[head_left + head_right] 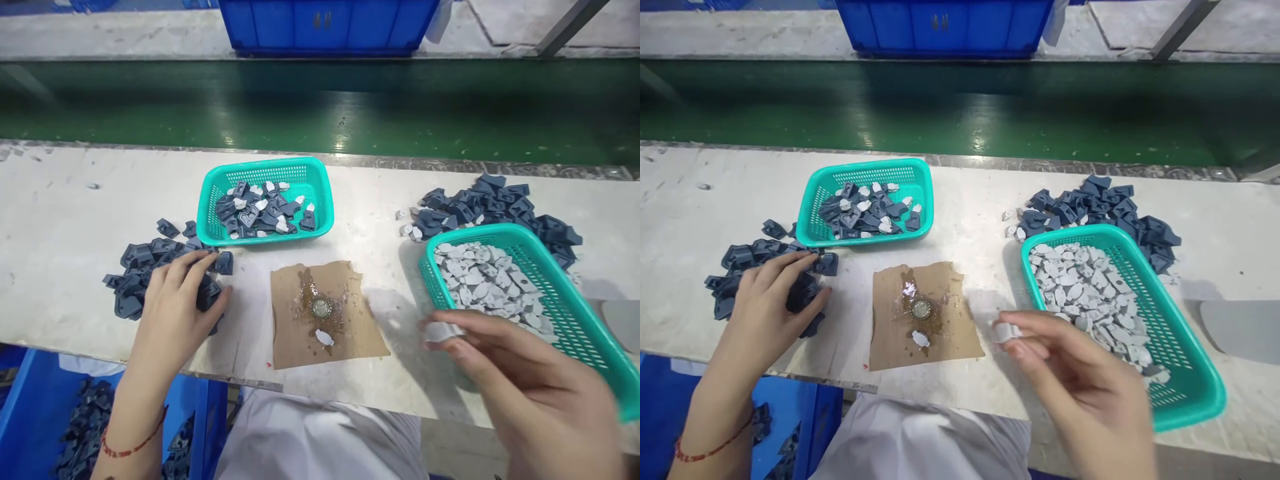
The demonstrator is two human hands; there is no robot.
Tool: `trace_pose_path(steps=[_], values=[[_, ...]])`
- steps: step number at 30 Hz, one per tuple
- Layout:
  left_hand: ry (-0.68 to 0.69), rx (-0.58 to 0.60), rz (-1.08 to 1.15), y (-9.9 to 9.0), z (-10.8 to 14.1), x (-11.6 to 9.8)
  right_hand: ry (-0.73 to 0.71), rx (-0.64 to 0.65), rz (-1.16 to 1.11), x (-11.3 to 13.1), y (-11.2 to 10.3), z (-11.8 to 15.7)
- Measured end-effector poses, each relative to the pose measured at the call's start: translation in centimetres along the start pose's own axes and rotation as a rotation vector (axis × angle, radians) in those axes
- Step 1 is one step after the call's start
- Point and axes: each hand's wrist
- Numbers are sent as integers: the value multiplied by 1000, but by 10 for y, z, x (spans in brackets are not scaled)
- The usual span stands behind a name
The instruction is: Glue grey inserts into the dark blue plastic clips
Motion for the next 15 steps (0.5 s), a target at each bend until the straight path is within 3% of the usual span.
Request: trace_pose_path(steps=[3,5,11,15], values=[[14,18,-101,3,-11,-8,205,156,-269,-3,22,-5],[39,72,-122,6,-18,-10,280,193,-380,-6,35,-8],[-59,82,-23,8,-25,-11,336,236,-439,-12,53,-8],[-253,-39,191,2,-18,-18,309,239,-417,-13,56,-7]])
Point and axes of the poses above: each hand's wrist, its own z-axis away from the middle knuckle, its own y-axis out of the palm, x = y × z, and after that the axes turned 14 degrees about -x, right-handed
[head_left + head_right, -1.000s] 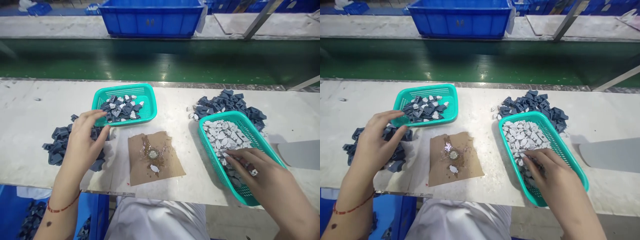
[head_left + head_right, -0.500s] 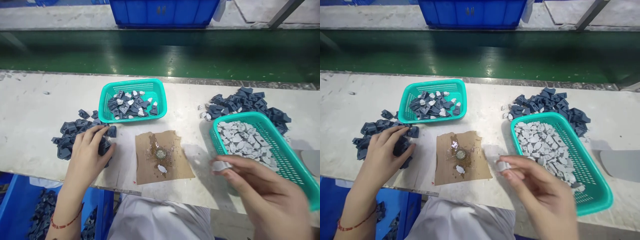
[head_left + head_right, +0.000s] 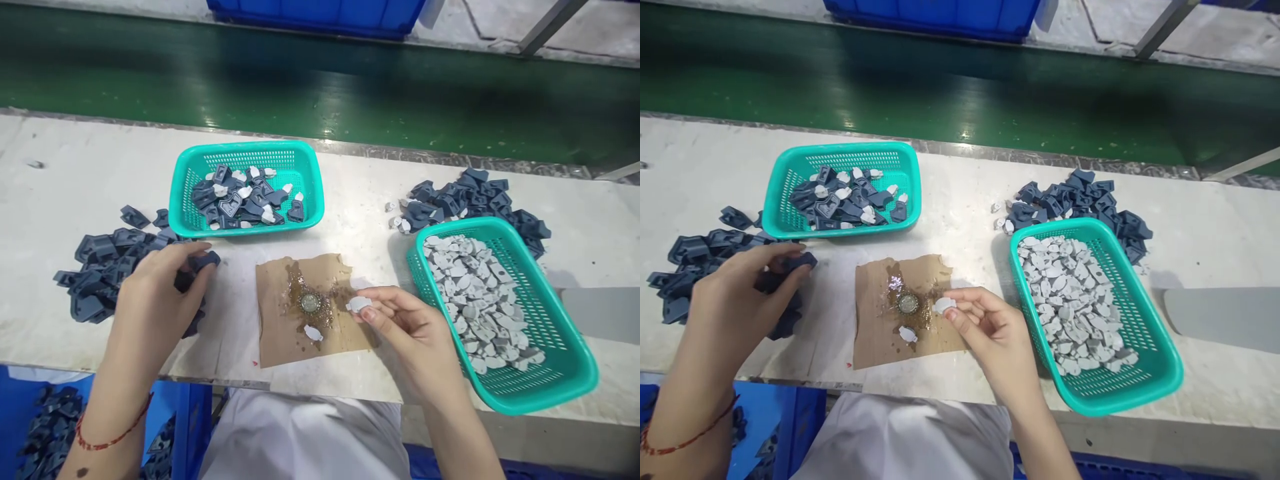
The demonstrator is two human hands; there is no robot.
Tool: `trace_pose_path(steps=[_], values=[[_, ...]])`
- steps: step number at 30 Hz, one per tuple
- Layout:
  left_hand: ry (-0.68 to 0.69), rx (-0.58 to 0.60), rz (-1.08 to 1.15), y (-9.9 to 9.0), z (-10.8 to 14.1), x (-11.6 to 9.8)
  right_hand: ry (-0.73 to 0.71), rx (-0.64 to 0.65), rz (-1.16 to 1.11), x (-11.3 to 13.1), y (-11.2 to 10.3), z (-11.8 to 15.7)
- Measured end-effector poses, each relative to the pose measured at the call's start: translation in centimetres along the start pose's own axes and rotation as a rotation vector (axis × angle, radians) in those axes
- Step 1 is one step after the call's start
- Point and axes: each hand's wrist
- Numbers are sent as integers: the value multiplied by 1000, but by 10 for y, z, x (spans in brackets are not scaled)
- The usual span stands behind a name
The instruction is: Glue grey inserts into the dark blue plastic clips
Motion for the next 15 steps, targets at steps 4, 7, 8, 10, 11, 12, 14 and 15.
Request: trace_pose_path(steps=[4,7,8,10,11,12,14,15], values=[[-339,-63,563,-5,16,-10,-81,-1,121,-1,6,-1],[-569,130,892,-1,29,-19,-123,6,206,-2,11,-1],[-618,201,980,2,33,-22,-140,9,244,-2,13,-1],[-687,294,1117,9,41,-27,-191,16,343,-2,17,-2],[-710,316,1155,13,45,-29,-223,24,396,-1,18,-2],[-723,330,1170,16,49,-31,-259,32,444,0,20,-2],[-727,349,1155,23,55,-34,-334,53,512,3,25,-2],[-713,356,1147,25,57,-35,-372,65,537,4,27,-1]])
Point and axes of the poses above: each hand's wrist, its own z-axis away from the middle knuckle, its own y-axis out of the palm, x = y × z, and after that the axes turned 14 degrees about -x, right-handed
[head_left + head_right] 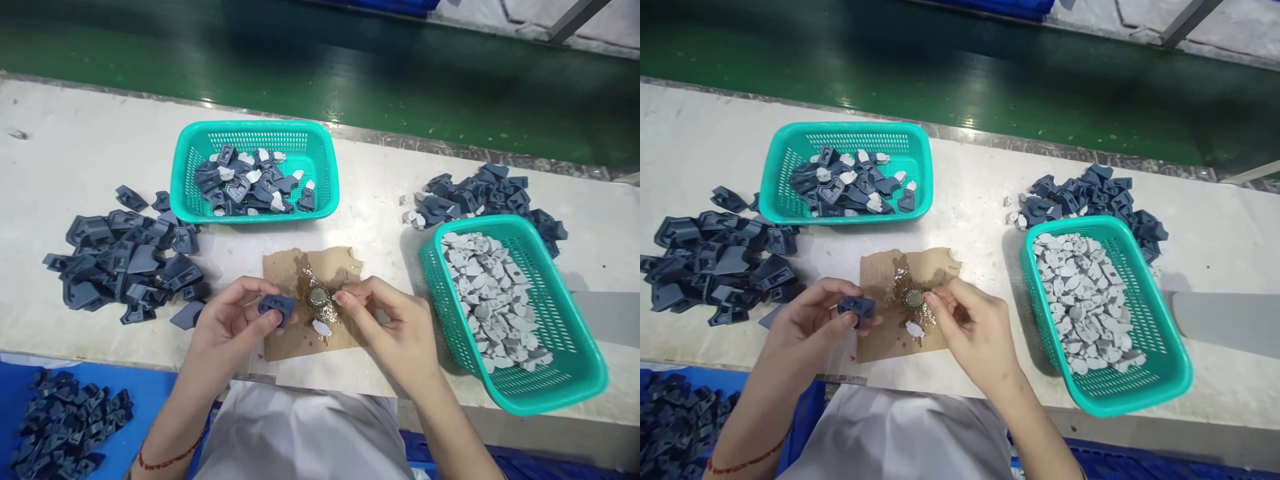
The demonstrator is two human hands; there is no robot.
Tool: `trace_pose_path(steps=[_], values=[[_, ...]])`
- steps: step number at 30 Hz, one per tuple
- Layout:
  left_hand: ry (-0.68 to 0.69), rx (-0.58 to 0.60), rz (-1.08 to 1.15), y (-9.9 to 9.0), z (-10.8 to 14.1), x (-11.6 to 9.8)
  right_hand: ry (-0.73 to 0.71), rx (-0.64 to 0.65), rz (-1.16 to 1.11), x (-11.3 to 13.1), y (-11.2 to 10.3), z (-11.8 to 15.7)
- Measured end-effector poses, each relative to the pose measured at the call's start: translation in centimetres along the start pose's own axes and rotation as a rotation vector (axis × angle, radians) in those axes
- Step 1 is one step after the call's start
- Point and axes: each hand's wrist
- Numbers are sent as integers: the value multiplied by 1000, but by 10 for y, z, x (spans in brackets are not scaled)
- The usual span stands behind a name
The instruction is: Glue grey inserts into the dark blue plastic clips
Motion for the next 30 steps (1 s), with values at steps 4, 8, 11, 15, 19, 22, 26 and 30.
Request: trace_pose_path(steps=[4,8,11,15,19,22,26,30], values=[[73,28,49,3,0,10,-131,31,84,6,6,-2],[54,81,153,6,2,15,-250,87,143,6,10,-3],[35,97,180,7,6,18,-289,95,183,6,11,-4],[56,112,159,8,9,21,-250,115,145,6,11,-3],[68,115,149,7,10,23,-139,104,91,7,10,-2],[33,145,190,6,10,22,77,46,-94,8,7,-2],[-61,271,308,6,8,18,272,63,-507,7,5,-3],[-148,271,381,10,7,17,375,84,-728,4,7,-2]])
Point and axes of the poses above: each hand's wrist, its own z-axis away from the middle knuckle, its own y-axis out of the palm, x = y × z, and after that the axes turned 14 degrees about -x, right-handed
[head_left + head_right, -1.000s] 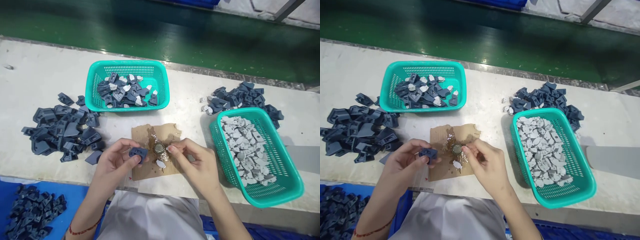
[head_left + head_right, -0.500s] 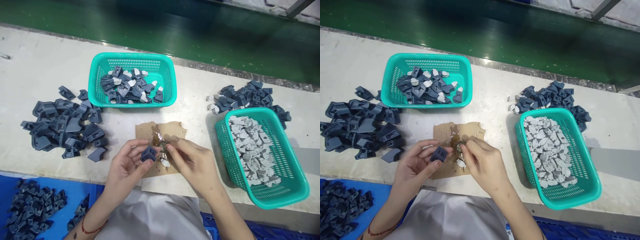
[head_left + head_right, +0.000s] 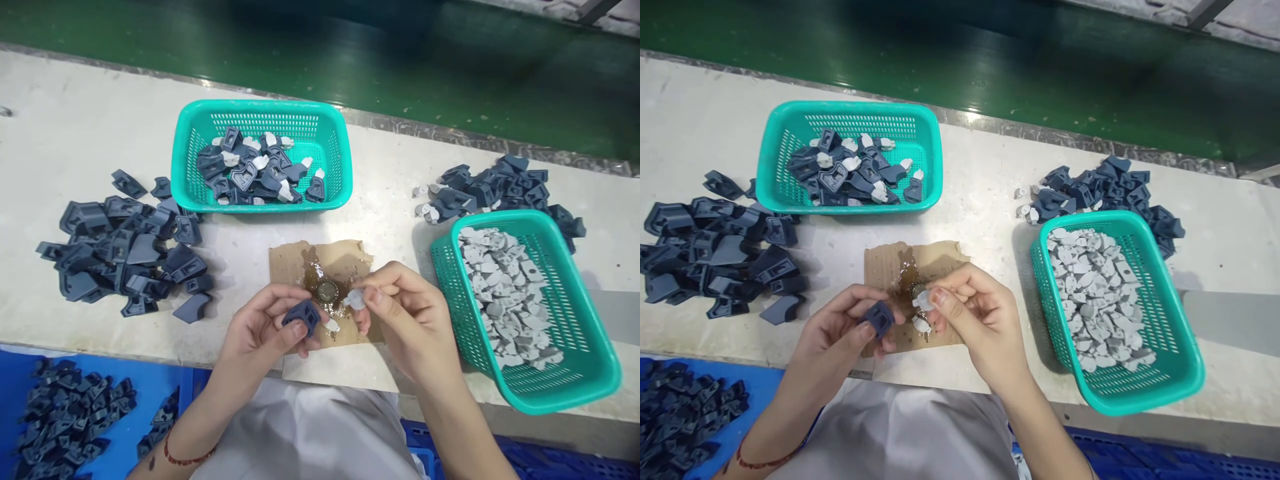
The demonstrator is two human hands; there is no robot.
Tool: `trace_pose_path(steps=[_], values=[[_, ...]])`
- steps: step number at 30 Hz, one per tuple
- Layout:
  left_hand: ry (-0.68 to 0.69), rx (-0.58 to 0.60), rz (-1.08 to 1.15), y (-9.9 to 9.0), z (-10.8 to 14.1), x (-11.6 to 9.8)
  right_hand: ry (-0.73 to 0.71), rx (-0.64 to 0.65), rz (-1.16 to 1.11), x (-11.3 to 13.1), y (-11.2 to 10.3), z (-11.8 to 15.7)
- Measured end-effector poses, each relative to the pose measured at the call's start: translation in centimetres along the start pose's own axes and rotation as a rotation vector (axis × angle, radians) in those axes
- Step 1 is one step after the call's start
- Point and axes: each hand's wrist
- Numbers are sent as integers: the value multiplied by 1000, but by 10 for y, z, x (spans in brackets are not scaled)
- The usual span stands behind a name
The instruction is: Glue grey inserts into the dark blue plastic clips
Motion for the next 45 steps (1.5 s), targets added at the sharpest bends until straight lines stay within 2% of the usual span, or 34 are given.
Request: trace_pose_path(steps=[4,9,17,26,45], values=[[20,-33,-40,0,-1,2,67,6,-94,-1,0,0],[61,77,-192,-4,1,1,89,-5,-172,1,1,2],[318,177,-533,1,7,-4,-36,-6,-91,6,1,12],[431,300,-773,1,11,-5,-200,50,115,15,3,19],[397,372,-930,9,10,-11,-324,272,442,21,-7,14]])
Point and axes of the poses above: each hand's wrist, its own z-axis away from the middle knuckle, its own y-axis out of the palm, x = y × z, and after that the axes turned 14 degrees about -x, right-handed
